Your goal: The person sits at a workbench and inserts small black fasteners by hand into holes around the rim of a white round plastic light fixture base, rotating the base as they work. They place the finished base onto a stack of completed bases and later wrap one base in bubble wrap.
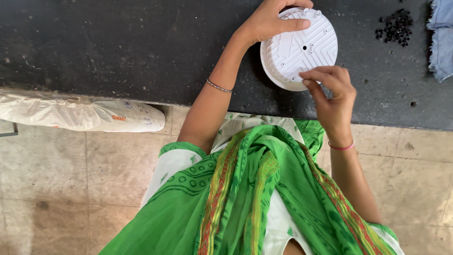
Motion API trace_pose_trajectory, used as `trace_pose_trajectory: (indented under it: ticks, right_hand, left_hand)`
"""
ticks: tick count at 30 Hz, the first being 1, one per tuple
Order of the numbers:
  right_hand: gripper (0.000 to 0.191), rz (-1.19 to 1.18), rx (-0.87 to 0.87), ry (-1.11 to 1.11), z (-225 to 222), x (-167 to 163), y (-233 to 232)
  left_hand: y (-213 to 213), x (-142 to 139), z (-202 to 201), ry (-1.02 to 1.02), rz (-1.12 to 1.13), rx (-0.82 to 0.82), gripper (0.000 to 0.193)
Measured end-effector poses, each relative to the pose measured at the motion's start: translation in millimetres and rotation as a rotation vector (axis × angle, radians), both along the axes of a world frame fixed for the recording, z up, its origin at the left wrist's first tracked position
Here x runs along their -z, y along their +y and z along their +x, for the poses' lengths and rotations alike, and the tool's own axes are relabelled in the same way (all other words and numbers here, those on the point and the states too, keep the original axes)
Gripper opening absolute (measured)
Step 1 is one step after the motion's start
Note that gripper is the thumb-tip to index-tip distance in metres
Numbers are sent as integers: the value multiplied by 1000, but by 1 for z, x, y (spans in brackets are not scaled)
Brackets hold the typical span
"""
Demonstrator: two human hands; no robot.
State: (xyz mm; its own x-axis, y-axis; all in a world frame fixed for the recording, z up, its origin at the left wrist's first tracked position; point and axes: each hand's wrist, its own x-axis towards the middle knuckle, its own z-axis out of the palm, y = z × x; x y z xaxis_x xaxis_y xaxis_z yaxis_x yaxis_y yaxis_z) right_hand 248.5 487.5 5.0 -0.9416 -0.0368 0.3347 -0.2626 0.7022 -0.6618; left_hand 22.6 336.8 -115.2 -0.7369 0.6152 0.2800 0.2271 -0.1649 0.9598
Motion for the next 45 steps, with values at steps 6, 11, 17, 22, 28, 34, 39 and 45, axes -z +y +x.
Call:
trace_pose_trajectory:
  ticks: [6,11,17,22,28,34,39,45]
  right_hand:
    - [20,31,-4,-56,-8,0,-7]
    - [18,33,-32,-75,-10,-3,-4]
    - [16,26,-36,-96,-9,-4,-3]
    - [17,60,-39,-85,-8,-3,-1]
    - [19,89,-48,-62,-7,-1,1]
    - [20,88,-56,-45,-5,0,0]
    - [21,135,-76,-5,-5,0,-1]
    - [22,142,-86,41,-4,0,-3]
  left_hand:
    - [5,5,-2,-15,-1,-9,54]
    - [7,10,-5,2,17,-1,54]
    - [9,10,-2,-15,10,7,55]
    - [11,8,-1,0,-8,-2,56]
    - [12,8,0,-17,-10,3,58]
    - [12,8,1,21,-37,-20,57]
    - [10,8,1,32,-10,-18,56]
    - [8,7,2,15,-21,-20,57]
